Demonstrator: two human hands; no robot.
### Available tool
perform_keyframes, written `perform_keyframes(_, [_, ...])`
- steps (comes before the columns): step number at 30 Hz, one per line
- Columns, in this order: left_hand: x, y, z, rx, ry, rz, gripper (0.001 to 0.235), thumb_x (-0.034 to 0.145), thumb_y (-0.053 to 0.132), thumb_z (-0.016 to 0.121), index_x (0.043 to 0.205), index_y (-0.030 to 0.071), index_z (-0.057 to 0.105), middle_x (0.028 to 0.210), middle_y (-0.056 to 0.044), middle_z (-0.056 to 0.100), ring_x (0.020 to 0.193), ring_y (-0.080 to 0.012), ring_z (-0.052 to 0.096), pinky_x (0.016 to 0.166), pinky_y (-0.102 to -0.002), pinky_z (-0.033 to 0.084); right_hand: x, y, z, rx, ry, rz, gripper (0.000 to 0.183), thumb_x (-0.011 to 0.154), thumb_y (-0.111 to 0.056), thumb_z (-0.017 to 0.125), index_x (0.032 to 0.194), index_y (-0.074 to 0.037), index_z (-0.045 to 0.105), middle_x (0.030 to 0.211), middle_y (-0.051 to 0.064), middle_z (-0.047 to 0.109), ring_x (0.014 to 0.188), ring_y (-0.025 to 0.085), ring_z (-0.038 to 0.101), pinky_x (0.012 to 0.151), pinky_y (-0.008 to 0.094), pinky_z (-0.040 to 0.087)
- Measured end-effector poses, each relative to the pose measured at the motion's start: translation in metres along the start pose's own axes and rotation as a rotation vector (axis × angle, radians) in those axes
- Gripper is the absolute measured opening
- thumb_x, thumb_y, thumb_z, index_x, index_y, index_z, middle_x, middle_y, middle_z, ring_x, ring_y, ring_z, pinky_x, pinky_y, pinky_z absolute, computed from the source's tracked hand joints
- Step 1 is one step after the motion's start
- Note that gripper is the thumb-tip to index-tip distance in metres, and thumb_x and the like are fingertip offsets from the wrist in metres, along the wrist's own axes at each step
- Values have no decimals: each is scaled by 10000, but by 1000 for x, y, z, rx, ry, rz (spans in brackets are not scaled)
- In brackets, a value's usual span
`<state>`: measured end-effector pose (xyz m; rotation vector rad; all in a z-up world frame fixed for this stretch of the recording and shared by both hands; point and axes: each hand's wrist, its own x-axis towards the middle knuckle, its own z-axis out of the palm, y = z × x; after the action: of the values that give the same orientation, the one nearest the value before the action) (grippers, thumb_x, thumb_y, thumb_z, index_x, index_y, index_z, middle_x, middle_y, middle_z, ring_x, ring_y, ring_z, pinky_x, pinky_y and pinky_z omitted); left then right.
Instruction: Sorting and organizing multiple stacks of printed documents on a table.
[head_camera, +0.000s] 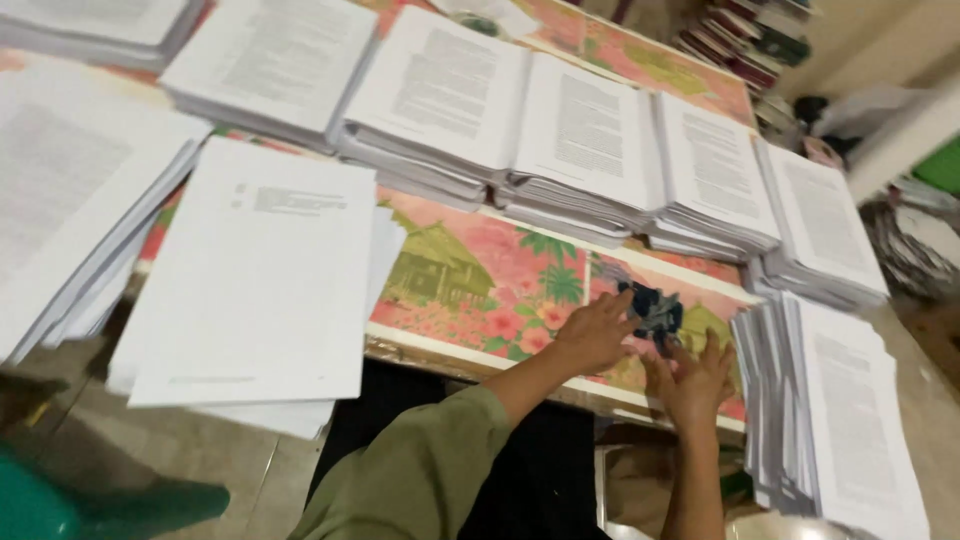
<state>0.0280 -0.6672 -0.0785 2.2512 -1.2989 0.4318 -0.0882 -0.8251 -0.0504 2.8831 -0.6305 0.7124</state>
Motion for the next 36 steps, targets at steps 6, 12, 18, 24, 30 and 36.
perform_keyframes(6, [8, 7, -35, -144, -514, -102, 564, 946, 422, 385, 1440, 174, 271, 1531, -104, 82, 1338, -333, 166, 943, -458, 403, 119, 88, -51, 206, 281, 48, 345, 911, -259, 639, 1149, -14, 690, 1318, 193, 428, 1233, 365, 359, 963, 576, 292])
perform_keyframes(12, [0, 3, -19, -8, -57, 23, 491, 906, 446, 479, 1294, 147, 499, 1411, -164, 314, 1058, -326, 399, 629, -381, 493, 220, 134, -50, -112, -241, 280, 485, 884, -359, 584, 1311, -134, 540, 1419, 176, 268, 1268, 344, 139, 952, 617, 230])
perform_keyframes(18, [9, 5, -36, -37, -96, -4, 487, 894, 420, 502, 1288, 133, 500, 1387, -185, 354, 1075, -345, 411, 648, -394, 503, 244, 120, -27, -143, -522, 352, 431, 811, -410, 637, 1197, -231, 570, 1532, 150, 104, 1376, 402, -11, 1033, 639, 153])
perform_keyframes(24, [9, 4, -29, -11, -334, -83, 552, 906, 473, 411, 1373, 181, 385, 1433, -165, 294, 1145, -333, 370, 781, -387, 488, 254, 161, 20, 49, 233, -181, 180, 809, -89, 603, 963, -90, 697, 742, 155, 666, 666, 372, 613, 590, 453, 451])
perform_keyframes(30, [13, 7, -39, -71, -345, -77, 502, 927, 429, 379, 1350, 158, 396, 1428, -169, 288, 1125, -323, 365, 750, -402, 488, 255, 89, -2, 11, 344, -219, 677, 583, 202, 454, 1167, -137, 509, 785, 123, 557, 620, 366, 551, 505, 440, 398])
perform_keyframes(36, [7, 4, -31, -37, -256, -52, 495, 921, 432, 407, 1332, 158, 428, 1397, -184, 337, 1094, -339, 394, 723, -419, 497, 223, 3, -10, -203, 229, -552, 209, 795, -18, 625, 986, -91, 668, 1137, 16, 691, 1094, 344, 531, 733, 458, 553])
